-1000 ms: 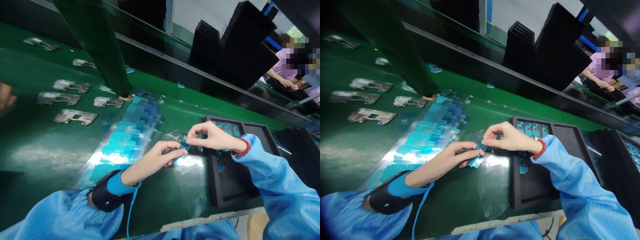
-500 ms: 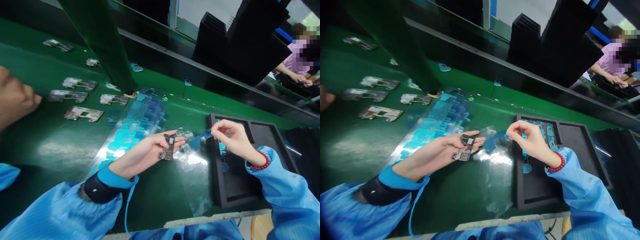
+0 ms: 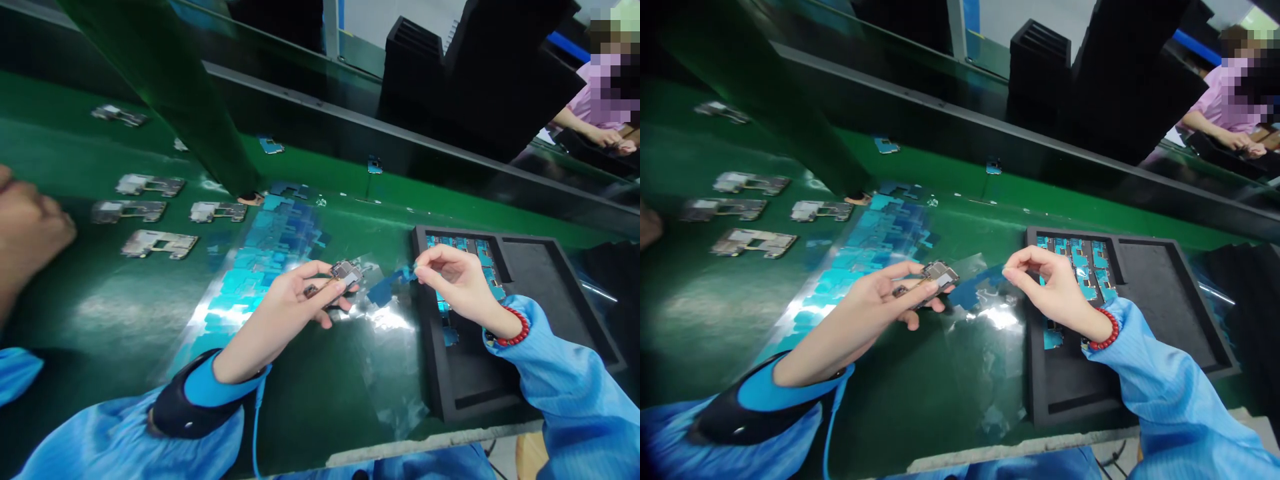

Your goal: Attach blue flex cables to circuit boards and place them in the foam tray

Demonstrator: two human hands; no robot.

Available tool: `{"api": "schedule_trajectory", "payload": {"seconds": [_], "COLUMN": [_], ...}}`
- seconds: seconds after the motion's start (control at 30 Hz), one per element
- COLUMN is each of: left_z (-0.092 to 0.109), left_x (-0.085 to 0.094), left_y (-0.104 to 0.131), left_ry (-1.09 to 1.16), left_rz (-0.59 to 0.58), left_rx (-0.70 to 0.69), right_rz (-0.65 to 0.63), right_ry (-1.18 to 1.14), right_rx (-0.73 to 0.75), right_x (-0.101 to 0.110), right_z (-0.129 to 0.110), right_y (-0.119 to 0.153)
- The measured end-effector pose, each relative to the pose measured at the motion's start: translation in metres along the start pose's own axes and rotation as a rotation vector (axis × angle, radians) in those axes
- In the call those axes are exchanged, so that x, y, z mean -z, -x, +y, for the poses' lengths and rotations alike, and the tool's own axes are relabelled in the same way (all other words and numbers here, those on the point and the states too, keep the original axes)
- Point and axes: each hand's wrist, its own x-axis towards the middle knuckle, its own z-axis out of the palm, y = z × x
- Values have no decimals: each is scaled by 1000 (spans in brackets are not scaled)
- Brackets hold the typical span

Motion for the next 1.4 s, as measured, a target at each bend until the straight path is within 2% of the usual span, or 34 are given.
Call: {"api": "schedule_trajectory", "payload": {"seconds": [0.1, 0.3, 0.5, 0.63, 0.87, 1.07, 1.27, 1.4], "left_z": [-4, -8, -7, -5, -2, 2, -3, -4], "left_x": [-3, -8, -8, -7, -3, -4, -2, -3], "left_y": [-3, -2, -1, -1, 3, 3, 2, 2], "left_ry": [-14, 30, 0, 96, 228, 299, 289, 269], "left_rz": [40, 17, 88, 117, -51, -290, -218, -219], "left_rx": [-17, 3, 3, 20, 109, 240, 181, 140], "right_rz": [9, 50, 61, 79, 58, 24, 5, 12], "right_ry": [-22, -25, -11, -35, -43, -63, -49, -33], "right_rx": [-22, -66, -54, -55, -83, -82, -120, -119], "right_x": [-1, -4, -4, -3, -4, -5, -5, -5], "right_z": [2, 4, 5, 8, 13, 16, 20, 23], "right_y": [0, 0, 0, 0, 0, 0, 0, 1]}}
